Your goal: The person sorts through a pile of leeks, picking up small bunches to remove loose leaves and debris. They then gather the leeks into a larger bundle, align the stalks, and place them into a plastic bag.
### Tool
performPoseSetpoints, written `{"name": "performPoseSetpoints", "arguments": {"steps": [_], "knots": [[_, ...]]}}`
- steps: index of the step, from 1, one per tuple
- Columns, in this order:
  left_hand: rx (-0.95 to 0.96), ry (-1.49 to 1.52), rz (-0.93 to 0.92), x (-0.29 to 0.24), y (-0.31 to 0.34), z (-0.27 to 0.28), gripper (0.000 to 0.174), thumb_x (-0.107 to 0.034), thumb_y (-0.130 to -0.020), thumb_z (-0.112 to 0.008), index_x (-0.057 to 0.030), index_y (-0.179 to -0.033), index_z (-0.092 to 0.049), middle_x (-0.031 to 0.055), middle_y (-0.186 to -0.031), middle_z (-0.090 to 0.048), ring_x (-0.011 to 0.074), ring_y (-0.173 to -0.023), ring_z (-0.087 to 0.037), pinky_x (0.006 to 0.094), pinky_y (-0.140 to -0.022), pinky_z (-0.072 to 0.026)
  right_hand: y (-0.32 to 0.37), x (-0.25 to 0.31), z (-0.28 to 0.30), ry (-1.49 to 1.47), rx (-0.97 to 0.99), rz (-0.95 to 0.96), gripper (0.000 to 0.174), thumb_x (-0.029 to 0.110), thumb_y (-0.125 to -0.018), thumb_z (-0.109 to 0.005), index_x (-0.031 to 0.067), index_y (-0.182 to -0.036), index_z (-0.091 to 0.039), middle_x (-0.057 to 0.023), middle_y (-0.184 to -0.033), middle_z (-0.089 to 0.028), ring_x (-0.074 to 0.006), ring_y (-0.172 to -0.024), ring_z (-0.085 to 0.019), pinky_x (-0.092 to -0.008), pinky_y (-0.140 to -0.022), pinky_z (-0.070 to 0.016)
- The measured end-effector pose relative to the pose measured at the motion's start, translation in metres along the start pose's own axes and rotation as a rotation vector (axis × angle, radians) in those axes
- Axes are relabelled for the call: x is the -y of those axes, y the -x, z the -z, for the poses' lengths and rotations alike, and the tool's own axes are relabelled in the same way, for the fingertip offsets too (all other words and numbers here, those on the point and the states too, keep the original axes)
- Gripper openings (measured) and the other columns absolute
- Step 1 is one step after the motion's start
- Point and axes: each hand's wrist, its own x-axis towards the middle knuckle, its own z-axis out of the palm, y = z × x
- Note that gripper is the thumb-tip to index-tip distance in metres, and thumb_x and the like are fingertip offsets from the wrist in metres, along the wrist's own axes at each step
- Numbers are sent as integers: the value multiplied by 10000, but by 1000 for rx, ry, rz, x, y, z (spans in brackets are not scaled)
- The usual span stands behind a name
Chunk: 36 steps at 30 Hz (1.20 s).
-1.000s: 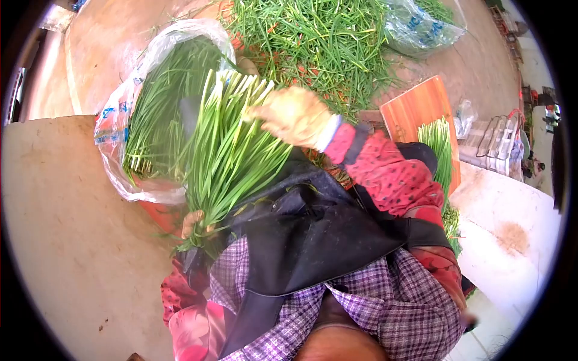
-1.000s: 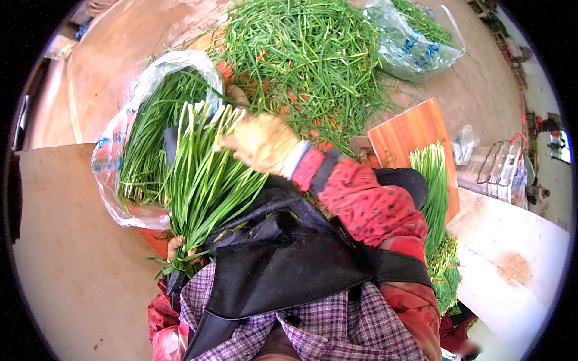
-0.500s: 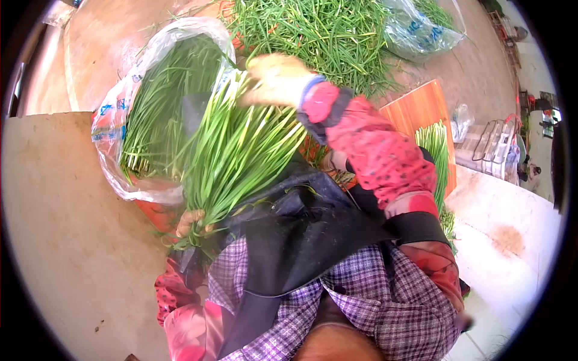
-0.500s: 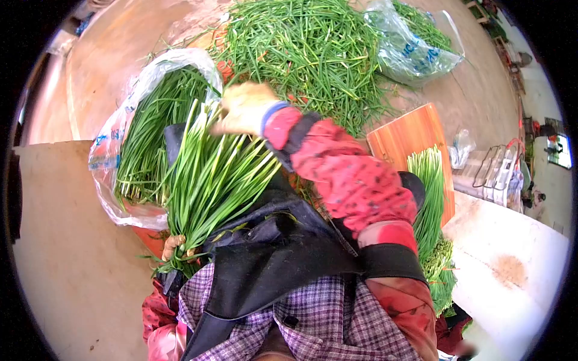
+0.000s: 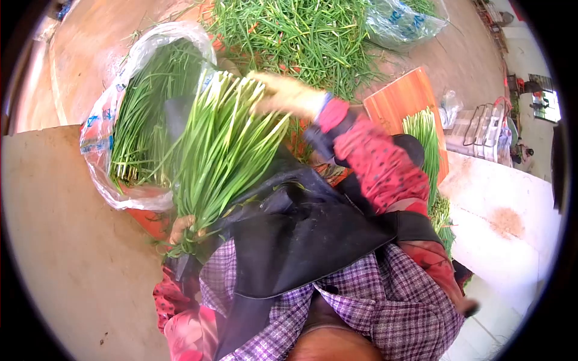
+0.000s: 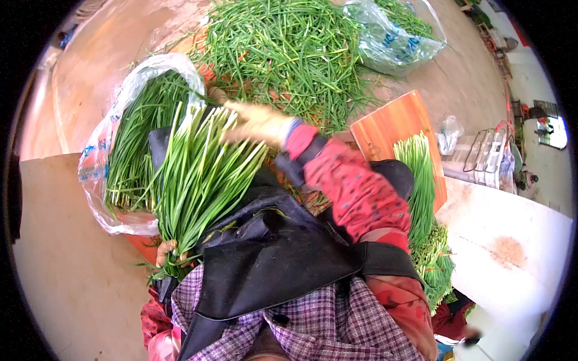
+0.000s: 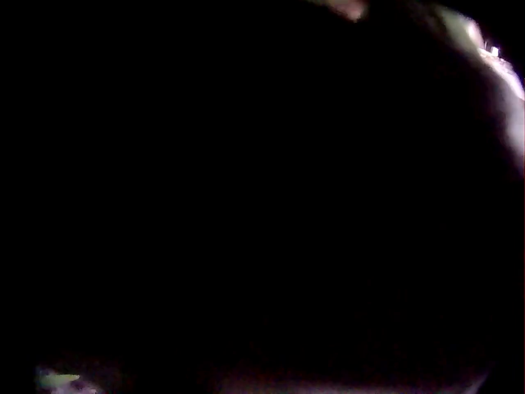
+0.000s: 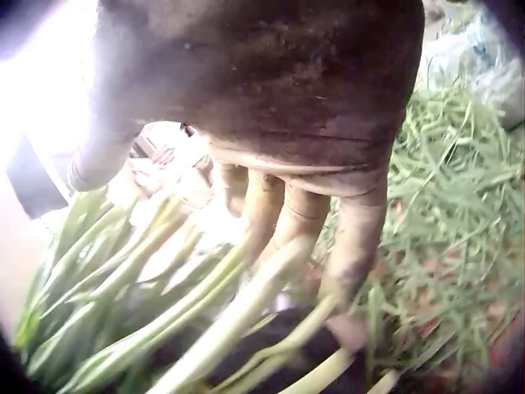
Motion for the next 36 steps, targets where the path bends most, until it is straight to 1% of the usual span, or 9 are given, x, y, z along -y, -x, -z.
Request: {"name": "performPoseSetpoints", "arguments": {"steps": [5,6,8,15,16,26,30,33,36], "knots": [[-27,-4,59,-2,15,-4,453,-446,-879,-626,5,-923,-602,104,-738,-596,227,-659,-570,369,-683,-473,-18,-26,-38,-837,-345,-200,225,145,-905,-614,30,-1098,-627,-28,-846,-658,-106,-662,-551,-251,-586,-463],[56,14,47,4,16,1,461,-454,-876,-626,4,-921,-596,102,-738,-592,223,-667,-569,365,-676,-467,-14,-50,-16,-301,-513,11,166,66,-917,-561,30,-1063,-631,-35,-825,-652,-109,-638,-540,-267,-586,-490],[231,43,8,10,12,13,477,-470,-870,-627,3,-916,-586,98,-739,-584,213,-684,-566,357,-662,-454,-7,-75,24,-753,-732,-443,175,63,-913,-569,49,-1074,-637,-60,-860,-659,-124,-659,-553,-302,-609,-531],[22,17,-31,12,14,1,449,-444,-939,-504,-24,-809,-598,80,-722,-587,213,-601,-548,319,-525,-452,14,-55,-34,-1227,257,-346,550,302,-855,-703,84,-1331,-536,-52,-1262,-604,-176,-1211,-522,-431,-948,-478],[33,-3,-23,10,12,-5,448,-436,-944,-496,-25,-799,-598,80,-717,-588,213,-588,-542,321,-523,-451,2,-93,-68,-949,204,4,281,114,-796,-728,30,-1057,-667,-20,-928,-676,-179,-871,-643,-374,-805,-543],[-149,-83,40,17,9,2,481,-417,-843,-643,40,-993,-620,69,-751,-616,131,-535,-510,252,-446,-358,39,-63,9,-1450,-131,-595,214,141,-853,-678,43,-1040,-648,86,-600,-440,-30,-438,-382,-201,-402,-310],[-140,-188,123,7,13,3,489,-473,-827,-648,10,-901,-636,58,-686,-595,128,-532,-509,257,-460,-361,71,-131,32,-904,-425,-635,359,185,-896,-641,36,-1221,-603,14,-753,-606,-67,-570,-530,-226,-511,-433],[-287,-147,59,-20,20,-43,448,-344,-799,-701,37,-1023,-630,101,-794,-646,176,-618,-585,291,-528,-461,88,-86,43,477,-50,-713,680,478,-847,-604,14,-1335,-516,-183,-1346,-549,-290,-1292,-481,-347,-1077,-360],[-504,-329,31,-63,10,-105,387,-162,-793,-715,53,-1096,-610,101,-870,-665,196,-616,-613,333,-563,-529,97,-48,35,129,289,-583,585,471,-885,-540,31,-1270,-563,-181,-1153,-654,-320,-1104,-593,-382,-963,-453]]}}
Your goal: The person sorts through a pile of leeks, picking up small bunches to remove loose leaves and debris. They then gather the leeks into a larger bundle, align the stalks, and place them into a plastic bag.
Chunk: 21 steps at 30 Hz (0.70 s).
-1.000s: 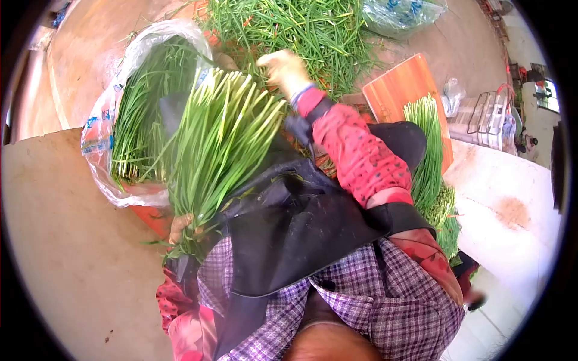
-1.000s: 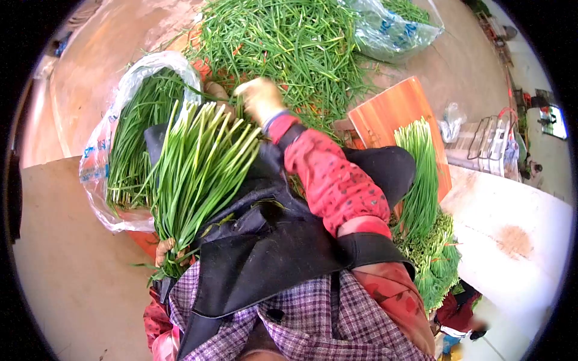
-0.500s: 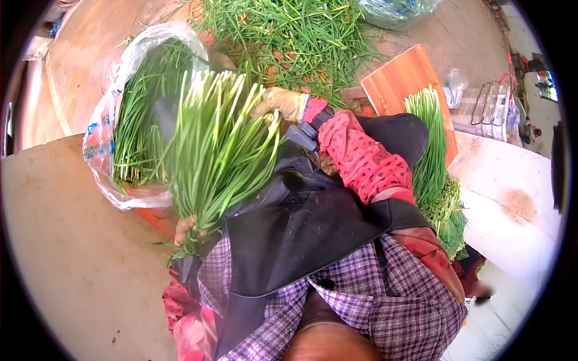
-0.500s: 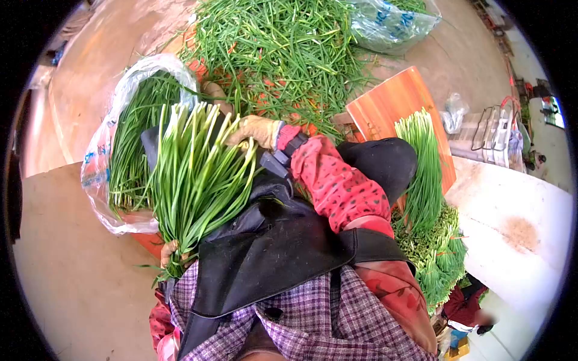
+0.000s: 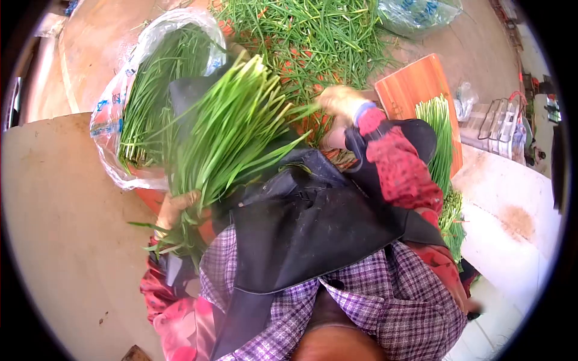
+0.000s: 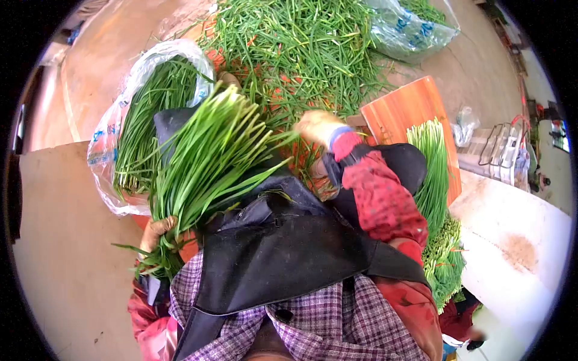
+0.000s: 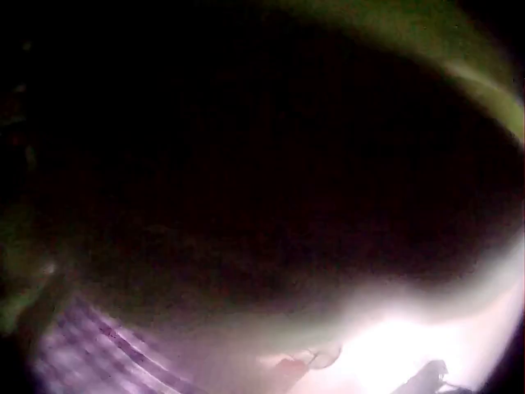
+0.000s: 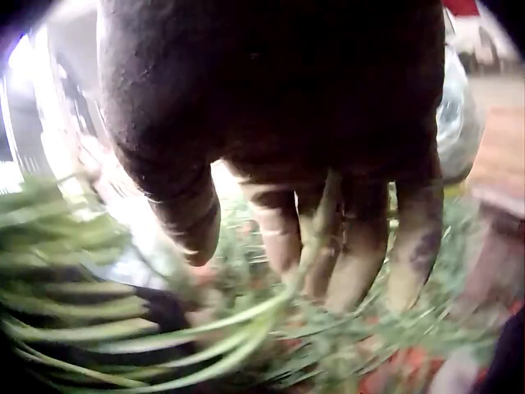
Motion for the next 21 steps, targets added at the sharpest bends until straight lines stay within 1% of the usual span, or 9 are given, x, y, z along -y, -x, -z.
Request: {"name": "performPoseSetpoints", "arguments": {"steps": [4,7,10,12,14,16,17,18,21], "knots": [[-72,-479,-135,-96,14,-90,237,-114,-838,-699,19,-1027,-646,58,-739,-657,125,-535,-570,260,-512,-472,47,83,-60,-420,511,155,341,352,-895,-520,62,-954,-689,-150,-999,-681,-306,-902,-653,-360,-757,-526],[-27,-675,-183,-141,11,-130,288,-104,-813,-716,18,-1059,-630,50,-749,-636,114,-590,-565,257,-562,-464,40,80,-64,309,-252,876,367,376,-844,-572,30,-918,-669,-178,-859,-662,-321,-810,-663,-417,-725,-545],[-110,-878,-273,-173,11,-152,334,-103,-794,-727,18,-1087,-621,27,-746,-621,97,-597,-527,267,-555,-439,73,108,-3,499,-445,116,326,351,-901,-515,59,-878,-657,-164,-877,-657,-350,-892,-636,-442,-779,-522],[-148,-1020,-377,-193,19,-164,348,-108,-802,-673,20,-1122,-623,56,-764,-658,127,-612,-608,301,-544,-498,74,91,7,491,-555,282,307,330,-902,-528,59,-890,-671,-135,-857,-680,-316,-803,-658,-420,-702,-537],[-161,-1161,-599,-195,20,-167,449,-120,-782,-683,-38,-1214,-593,109,-748,-672,202,-583,-642,340,-526,-512,36,51,-21,-276,-91,926,317,357,-924,-530,89,-956,-697,-70,-868,-702,-221,-749,-665,-358,-654,-536],[-238,-1482,-896,-188,26,-176,514,-127,-766,-692,-65,-1261,-568,141,-738,-670,252,-580,-655,361,-514,-513,53,111,-27,-364,412,232,334,380,-910,-586,85,-1024,-692,-10,-877,-697,-105,-731,-639,-256,-603,-496],[-337,-1651,-853,-179,28,-179,561,-113,-763,-713,-57,-1295,-542,253,-934,-664,399,-864,-671,418,-713,-539,35,112,-45,-569,554,244,214,319,-915,-526,132,-856,-611,99,-702,-552,-33,-531,-435,-221,-493,-355],[-357,-1762,-1088,-159,21,-170,695,-104,-735,-720,-90,-1384,-470,215,-855,-663,381,-759,-668,422,-664,-533,-35,88,-76,-1118,1327,363,240,326,-944,-507,120,-997,-619,53,-787,-614,-74,-599,-513,-237,-560,-433],[-358,-1990,-937,-101,17,-145,858,-88,-695,-707,-166,-1474,-355,155,-730,-565,343,-618,-598,445,-573,-492,-71,76,-105,-1783,737,745,403,394,-986,-437,77,-1196,-572,-96,-1157,-592,-191,-995,-569,-333,-875,-467]]}}
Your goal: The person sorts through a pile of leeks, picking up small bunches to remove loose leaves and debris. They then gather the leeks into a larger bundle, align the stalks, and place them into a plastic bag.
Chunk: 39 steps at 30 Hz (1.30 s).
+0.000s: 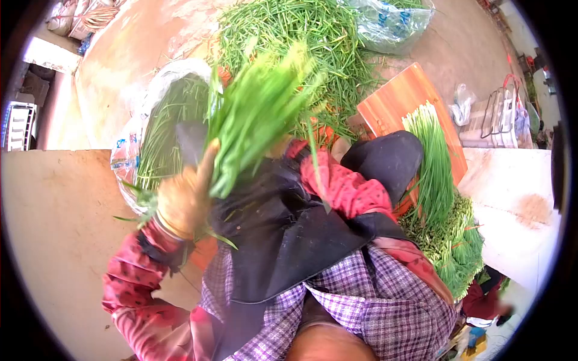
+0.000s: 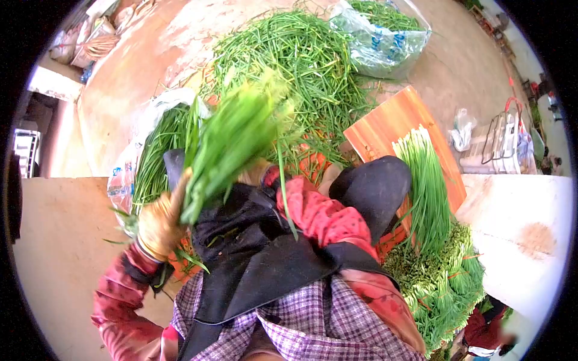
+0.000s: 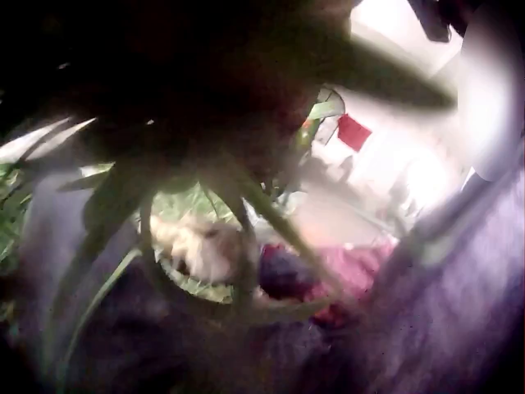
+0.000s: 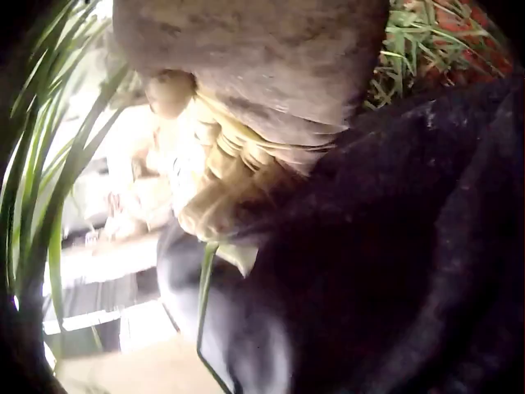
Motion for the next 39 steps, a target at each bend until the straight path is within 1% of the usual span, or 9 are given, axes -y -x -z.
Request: {"name": "performPoseSetpoints", "arguments": {"steps": [8,13,15,18,20,24,30,34,39], "knots": [[176,186,206,-20,102,-111,788,-60,-771,-599,-192,-1492,-310,215,-1038,-606,400,-906,-622,466,-781,-515,2,6,9,-379,103,108,663,499,-983,-382,85,-1491,-279,-157,-1391,-501,-319,-1265,-486,-455,-1065,-394],[402,712,104,25,63,-2,573,-104,-721,-772,-42,-1247,-556,161,-1075,-631,293,-1004,-652,375,-826,-536,7,24,-47,-329,256,53,750,487,-960,-457,164,-1535,-100,-176,-1416,-467,-345,-1209,-529,-509,-1016,-437],[139,1235,576,31,32,21,656,-112,-684,-792,-3,-1275,-530,95,-1157,-614,236,-1031,-620,367,-867,-520,-5,28,-40,-278,328,-17,761,522,-954,-444,82,-1513,-175,-190,-1414,-466,-343,-1209,-534,-493,-1034,-426],[-79,1524,182,53,-33,-18,884,-219,-709,-766,-46,-1468,-347,140,-1441,-441,248,-1300,-434,385,-1090,-332,-11,31,-40,-305,362,-172,822,570,-925,-471,-16,-1468,-278,-196,-1355,-520,-331,-1219,-532,-456,-1057,-410],[77,1915,17,19,-63,-67,1004,-266,-710,-807,-59,-1514,-243,160,-1484,-370,254,-1368,-363,377,-1109,-311,13,40,-104,-58,327,65,774,540,-944,-471,-27,-1448,-317,-152,-1246,-598,-287,-1190,-553,-401,-1022,-443],[834,1970,241,-22,-46,-94,728,-175,-734,-812,-3,-1361,-486,79,-1256,-606,190,-1127,-578,329,-995,-434,-3,66,-57,260,155,-302,638,470,-972,-451,3,-1405,-403,-119,-1147,-637,-217,-1044,-623,-348,-854,-525],[521,2159,627,-33,-14,-94,428,-130,-790,-707,0,-1189,-624,92,-1044,-688,201,-906,-665,344,-843,-528,88,118,-97,1039,-903,286,213,179,-962,-555,88,-1104,-685,-23,-1023,-691,-105,-877,-628,-260,-730,-499],[344,2159,718,-30,-4,-104,447,-203,-782,-692,16,-1165,-620,120,-1007,-698,227,-854,-684,351,-796,-559,74,97,-140,1621,-440,657,160,212,-913,-623,116,-1001,-716,-56,-947,-686,-203,-954,-644,-320,-881,-492],[193,2204,782,-29,8,-101,419,-233,-804,-694,9,-1140,-627,116,-1021,-692,221,-863,-680,354,-803,-560,72,48,-139,2255,-474,663,120,176,-755,-724,117,-847,-674,-66,-1023,-652,-295,-981,-601,-429,-877,-470]]}}
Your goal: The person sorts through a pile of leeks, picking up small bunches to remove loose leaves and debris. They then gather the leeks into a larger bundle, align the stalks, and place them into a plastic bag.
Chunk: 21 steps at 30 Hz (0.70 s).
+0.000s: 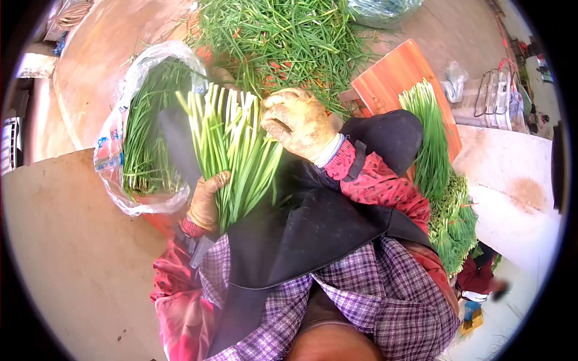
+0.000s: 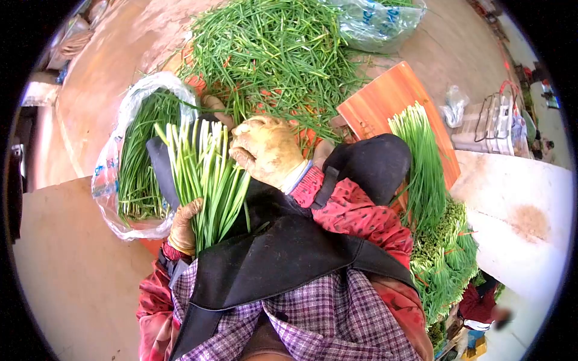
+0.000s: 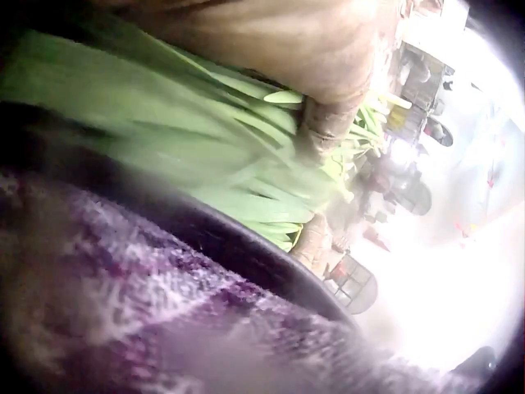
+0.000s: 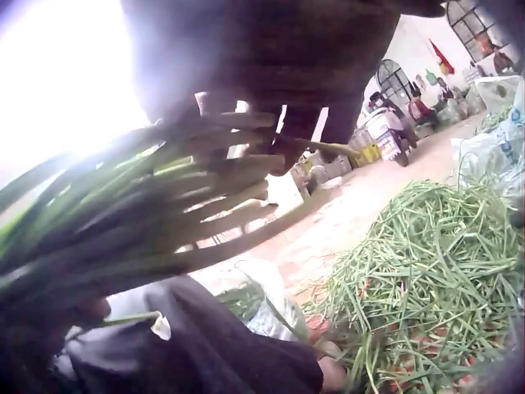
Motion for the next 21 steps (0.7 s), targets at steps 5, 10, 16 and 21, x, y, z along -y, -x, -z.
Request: {"name": "performPoseSetpoints", "arguments": {"steps": [5,10,16,21], "knots": [[-29,144,-32,23,-5,32,313,-240,-839,-684,-2,-1040,-652,84,-942,-693,190,-806,-675,323,-733,-566,11,-1,-7,44,37,-19,179,237,-792,-693,137,-937,-659,-61,-976,-642,-293,-966,-586,-436,-888,-445],[-19,163,-93,31,-6,34,310,-241,-845,-677,6,-1029,-648,80,-927,-688,186,-784,-671,322,-727,-565,3,1,-1,57,160,-67,263,190,-776,-715,152,-1028,-652,-50,-954,-638,-289,-916,-596,-434,-844,-464],[-62,199,-95,25,1,22,269,-207,-838,-685,3,-1003,-652,62,-910,-682,169,-786,-661,309,-743,-552,1,9,-5,10,204,-53,286,297,-728,-775,127,-939,-683,-57,-1061,-649,-305,-1083,-565,-462,-934,-420],[-104,81,-191,28,0,22,274,-191,-834,-691,16,-1012,-661,77,-913,-691,173,-785,-671,316,-740,-561,-13,-10,-4,-27,13,-68,214,229,-784,-738,139,-974,-698,-71,-1067,-655,-302,-1051,-589,-421,-924,-453]]}}
